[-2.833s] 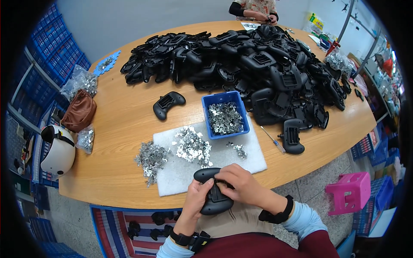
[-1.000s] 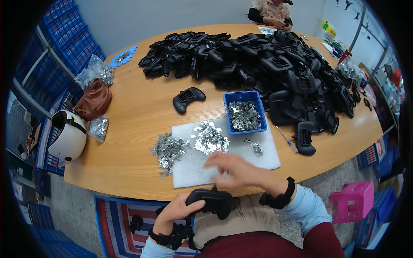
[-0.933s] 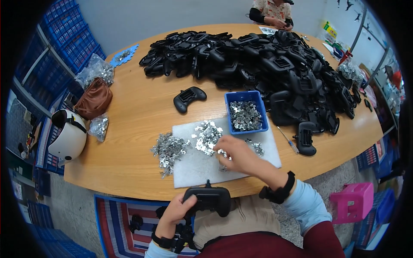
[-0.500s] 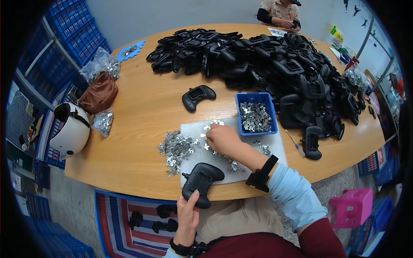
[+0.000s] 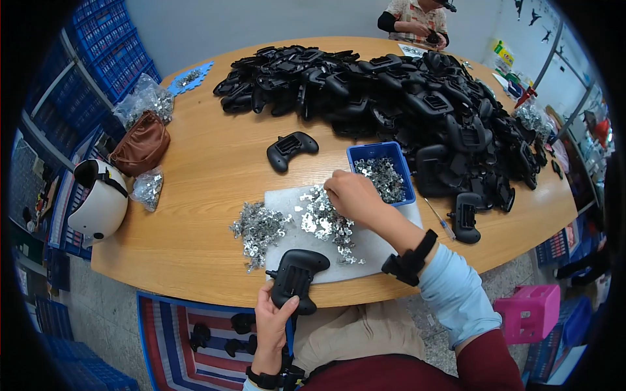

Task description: Assembling internal components and silver parts into game controller shells at a workshop table.

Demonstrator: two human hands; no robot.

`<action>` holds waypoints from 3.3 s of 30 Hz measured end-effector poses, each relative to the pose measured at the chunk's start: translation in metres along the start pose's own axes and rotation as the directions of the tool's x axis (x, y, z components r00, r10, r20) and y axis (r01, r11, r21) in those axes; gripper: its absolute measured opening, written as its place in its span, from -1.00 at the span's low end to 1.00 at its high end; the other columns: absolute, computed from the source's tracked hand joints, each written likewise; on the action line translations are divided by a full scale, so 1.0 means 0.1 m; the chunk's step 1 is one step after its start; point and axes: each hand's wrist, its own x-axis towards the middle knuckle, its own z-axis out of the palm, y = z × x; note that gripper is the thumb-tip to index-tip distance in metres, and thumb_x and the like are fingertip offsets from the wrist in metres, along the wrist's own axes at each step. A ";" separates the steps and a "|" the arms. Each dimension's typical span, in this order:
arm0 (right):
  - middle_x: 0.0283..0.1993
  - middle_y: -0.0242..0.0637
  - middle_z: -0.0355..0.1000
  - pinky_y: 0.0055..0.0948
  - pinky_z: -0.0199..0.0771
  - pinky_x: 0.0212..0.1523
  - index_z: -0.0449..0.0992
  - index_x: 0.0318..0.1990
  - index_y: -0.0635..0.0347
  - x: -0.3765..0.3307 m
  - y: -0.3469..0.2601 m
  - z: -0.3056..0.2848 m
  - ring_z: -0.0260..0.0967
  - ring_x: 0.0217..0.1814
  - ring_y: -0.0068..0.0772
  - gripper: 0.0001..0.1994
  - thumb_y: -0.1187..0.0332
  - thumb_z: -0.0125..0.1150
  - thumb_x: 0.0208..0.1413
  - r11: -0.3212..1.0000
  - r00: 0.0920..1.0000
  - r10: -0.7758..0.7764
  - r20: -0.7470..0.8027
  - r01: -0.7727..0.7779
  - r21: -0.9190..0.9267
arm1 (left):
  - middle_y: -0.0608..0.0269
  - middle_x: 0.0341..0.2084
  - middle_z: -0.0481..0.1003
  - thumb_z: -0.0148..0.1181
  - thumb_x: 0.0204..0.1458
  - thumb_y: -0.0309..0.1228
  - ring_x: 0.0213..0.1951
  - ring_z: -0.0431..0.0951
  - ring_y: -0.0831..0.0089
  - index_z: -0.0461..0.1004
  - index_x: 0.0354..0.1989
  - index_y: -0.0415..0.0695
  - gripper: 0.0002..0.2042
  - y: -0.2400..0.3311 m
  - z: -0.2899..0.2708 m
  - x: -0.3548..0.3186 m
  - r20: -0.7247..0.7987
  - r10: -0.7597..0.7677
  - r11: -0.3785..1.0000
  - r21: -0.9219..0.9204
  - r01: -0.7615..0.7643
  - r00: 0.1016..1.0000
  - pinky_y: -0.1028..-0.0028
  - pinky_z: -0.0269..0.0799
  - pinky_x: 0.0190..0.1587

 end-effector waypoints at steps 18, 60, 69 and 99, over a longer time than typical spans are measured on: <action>-0.41 -0.16 0.36 -0.23 0.38 -0.33 0.48 -0.40 0.25 -1.04 -0.12 -0.33 0.35 -0.33 -0.08 -0.87 0.43 0.14 -0.16 0.977 0.943 0.043 0.329 -0.108 0.184 | 0.11 -0.20 0.43 0.07 -0.11 -0.67 -0.21 0.50 0.42 0.22 -0.05 -0.23 -0.62 0.11 -0.07 0.19 0.084 -0.147 0.957 -0.238 0.163 0.986 0.44 0.46 -0.14; -0.50 -0.08 0.36 -0.21 0.39 -0.36 0.41 -0.55 0.32 -0.86 -0.43 0.03 0.36 -0.38 -0.07 -0.83 0.36 0.08 -0.16 0.994 0.983 0.104 0.149 -0.099 -0.039 | 0.14 -0.23 0.41 0.11 -0.10 -0.68 -0.24 0.49 0.45 0.12 -0.02 -0.17 -0.55 -0.04 0.00 0.17 0.022 -0.100 0.984 -0.149 0.102 0.995 0.47 0.50 -0.23; -0.47 -0.07 0.38 -0.27 0.42 -0.37 0.45 -0.57 0.29 -0.85 -0.47 0.17 0.38 -0.40 -0.12 -0.85 0.37 0.11 -0.18 0.981 0.983 0.152 0.107 -0.138 -0.135 | 0.17 -0.29 0.41 0.13 -0.09 -0.64 -0.28 0.48 0.49 0.17 -0.13 -0.17 -0.64 -0.05 0.02 0.16 0.001 -0.072 0.981 -0.183 0.071 0.997 0.50 0.45 -0.21; -0.42 -0.26 0.39 -0.37 0.41 -0.46 0.48 -0.37 0.18 -0.94 -0.59 0.07 0.38 -0.40 -0.23 -0.88 0.46 0.19 -0.13 0.965 0.995 -0.038 0.092 0.012 0.263 | 0.17 -0.35 0.48 0.05 0.06 -0.51 -0.36 0.52 0.54 0.29 -0.14 -0.28 -0.79 -0.01 0.01 0.14 0.004 -0.077 0.975 -0.207 0.077 0.997 0.56 0.46 -0.28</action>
